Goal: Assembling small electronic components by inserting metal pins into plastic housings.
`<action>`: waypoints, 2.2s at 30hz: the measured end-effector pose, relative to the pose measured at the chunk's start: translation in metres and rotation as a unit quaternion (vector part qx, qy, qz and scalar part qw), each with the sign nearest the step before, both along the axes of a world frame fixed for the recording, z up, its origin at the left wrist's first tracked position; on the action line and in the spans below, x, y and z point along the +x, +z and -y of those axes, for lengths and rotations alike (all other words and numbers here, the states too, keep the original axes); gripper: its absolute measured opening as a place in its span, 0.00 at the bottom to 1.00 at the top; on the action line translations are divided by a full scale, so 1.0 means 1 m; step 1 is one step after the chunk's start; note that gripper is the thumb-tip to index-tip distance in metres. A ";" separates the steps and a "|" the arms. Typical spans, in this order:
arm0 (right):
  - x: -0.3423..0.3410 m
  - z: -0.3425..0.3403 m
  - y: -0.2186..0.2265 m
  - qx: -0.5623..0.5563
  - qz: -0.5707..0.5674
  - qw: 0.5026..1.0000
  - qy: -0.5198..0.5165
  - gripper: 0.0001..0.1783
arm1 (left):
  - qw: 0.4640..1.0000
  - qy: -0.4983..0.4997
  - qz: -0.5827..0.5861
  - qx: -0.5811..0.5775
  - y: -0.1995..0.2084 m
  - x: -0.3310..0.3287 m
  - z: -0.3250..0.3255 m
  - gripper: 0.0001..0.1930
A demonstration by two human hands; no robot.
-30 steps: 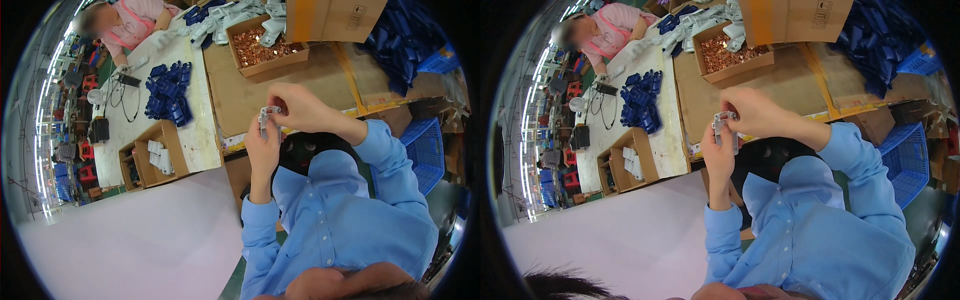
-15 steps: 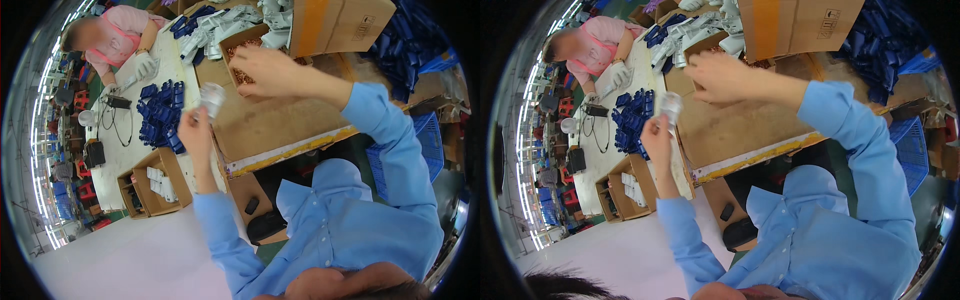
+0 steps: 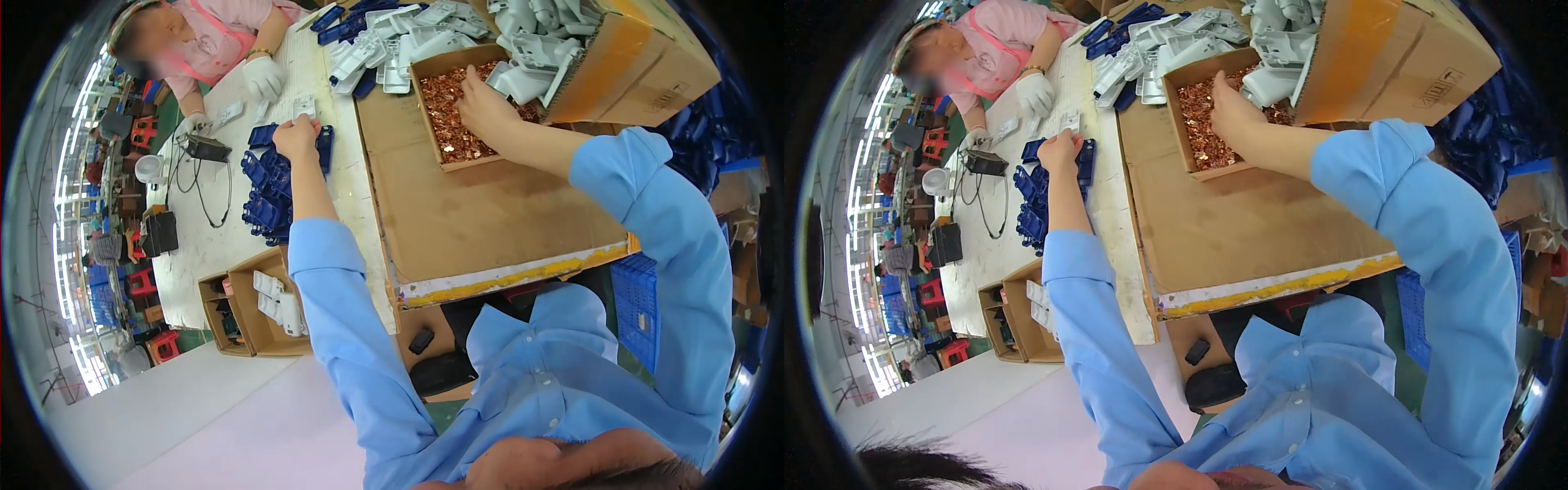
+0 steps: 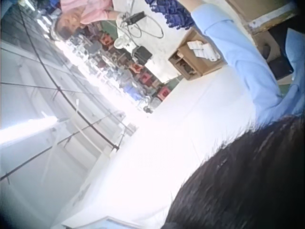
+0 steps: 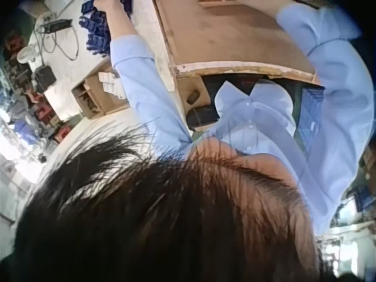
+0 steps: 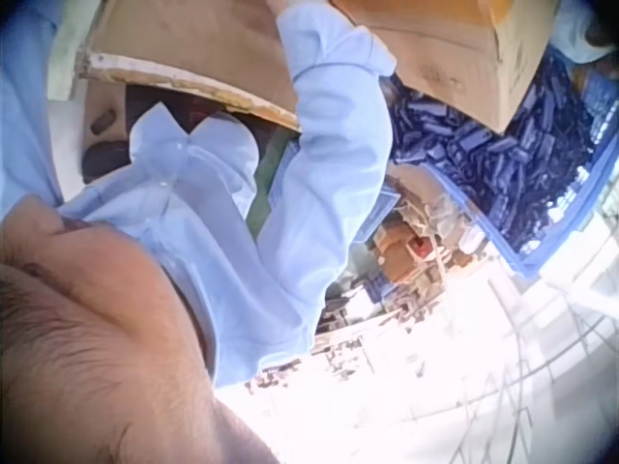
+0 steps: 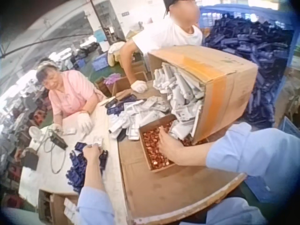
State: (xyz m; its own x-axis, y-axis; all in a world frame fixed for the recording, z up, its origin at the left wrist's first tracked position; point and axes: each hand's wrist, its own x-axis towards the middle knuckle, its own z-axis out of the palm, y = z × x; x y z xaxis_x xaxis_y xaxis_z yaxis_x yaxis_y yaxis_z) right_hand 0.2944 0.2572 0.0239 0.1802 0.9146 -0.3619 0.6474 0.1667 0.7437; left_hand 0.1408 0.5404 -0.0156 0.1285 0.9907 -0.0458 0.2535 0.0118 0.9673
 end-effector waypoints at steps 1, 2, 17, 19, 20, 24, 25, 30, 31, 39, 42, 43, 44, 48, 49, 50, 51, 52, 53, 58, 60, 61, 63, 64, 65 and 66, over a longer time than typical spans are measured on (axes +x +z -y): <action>0.003 -0.003 -0.003 -0.014 -0.001 1.000 -0.010 0.19 | 1.000 -0.007 -0.011 0.002 0.000 0.004 -0.002 0.15; 0.006 -0.003 -0.007 -0.013 -0.001 1.000 -0.011 0.19 | 1.000 0.023 0.004 -0.007 -0.003 0.011 0.000 0.21; -0.015 -0.003 0.089 0.314 -0.434 0.845 0.006 0.20 | 0.942 -0.230 0.179 0.164 0.047 -0.048 0.207 0.26; -0.030 0.009 0.108 0.296 -0.475 0.828 -0.026 0.25 | 0.941 -0.270 0.149 0.141 0.047 -0.053 0.245 0.26; -0.042 0.016 0.114 0.281 -0.545 0.789 -0.039 0.26 | 0.941 -0.285 0.119 0.139 0.051 -0.055 0.258 0.26; -0.060 0.022 0.113 0.215 -0.684 0.695 -0.050 0.26 | 0.950 -0.216 0.224 -0.020 0.057 -0.077 0.285 0.17; -0.053 0.025 0.113 0.215 -0.722 0.655 -0.063 0.23 | 0.948 -0.220 0.228 -0.018 0.055 -0.080 0.296 0.17; -0.002 0.000 0.037 0.219 -0.549 0.794 -0.145 0.11 | 0.968 -0.107 0.224 -0.030 0.007 -0.106 0.388 0.13; 0.006 -0.006 0.015 0.227 -0.529 0.808 -0.130 0.12 | 0.967 -0.104 0.230 -0.018 -0.008 -0.111 0.412 0.14; 0.005 -0.013 0.005 0.224 -0.475 0.839 -0.146 0.14 | 0.978 -0.189 0.025 0.080 -0.107 -0.162 0.526 0.14; 0.014 -0.010 -0.007 0.266 -0.487 0.821 -0.132 0.09 | 0.980 -0.184 0.006 0.075 -0.112 -0.179 0.531 0.15; 0.014 -0.010 -0.010 0.271 -0.489 0.820 -0.125 0.09 | 0.980 -0.181 0.005 0.084 -0.105 -0.181 0.528 0.15; 0.015 -0.010 -0.013 0.280 -0.495 0.813 -0.123 0.09 | 0.983 -0.164 0.015 0.077 -0.097 -0.183 0.525 0.15; 0.025 -0.005 -0.018 0.273 -0.542 0.784 -0.132 0.11 | 0.991 -0.094 0.090 0.035 -0.064 -0.181 0.515 0.15; 0.024 -0.003 -0.019 0.290 -0.549 0.772 -0.131 0.11 | 0.989 -0.080 0.124 0.013 -0.057 -0.180 0.512 0.14; 0.023 -0.003 -0.021 0.307 -0.557 0.761 -0.131 0.11 | 0.989 -0.075 0.122 0.022 -0.051 -0.180 0.508 0.14; 0.021 0.000 -0.015 0.305 -0.552 0.764 -0.133 0.09 | 0.987 -0.063 0.147 -0.010 -0.042 -0.180 0.504 0.14; 0.018 -0.001 -0.014 0.308 -0.555 0.762 -0.127 0.09 | 0.983 -0.051 0.173 -0.043 -0.034 -0.180 0.501 0.13; 0.016 -0.002 -0.012 0.310 -0.570 0.748 -0.142 0.09 | 0.982 -0.052 0.175 -0.038 -0.025 -0.181 0.498 0.12; 0.014 0.004 -0.023 0.455 -0.612 0.644 -0.065 0.07 | 0.972 -0.075 0.213 -0.062 0.004 -0.184 0.484 0.12; 0.002 0.011 -0.005 0.424 -0.670 0.599 -0.112 0.09 | 0.968 -0.072 0.230 -0.068 0.017 -0.183 0.479 0.12; -0.003 0.018 -0.001 0.425 -0.696 0.568 -0.112 0.09 | 0.969 -0.079 0.227 -0.062 0.021 -0.182 0.476 0.12; -0.015 0.037 0.008 0.429 -0.748 0.498 -0.094 0.09 | 0.967 -0.100 0.222 -0.071 0.034 -0.179 0.470 0.13; -0.022 0.045 0.014 0.418 -0.778 0.461 -0.091 0.09 | 0.966 -0.107 0.224 -0.072 0.041 -0.177 0.465 0.14; -0.029 0.054 0.013 0.428 -0.775 0.461 -0.061 0.10 | 0.964 -0.113 0.226 -0.077 0.044 -0.175 0.461 0.14; -0.040 0.068 0.019 0.399 -0.809 0.424 -0.079 0.10 | 0.963 -0.117 0.229 -0.083 0.046 -0.174 0.457 0.14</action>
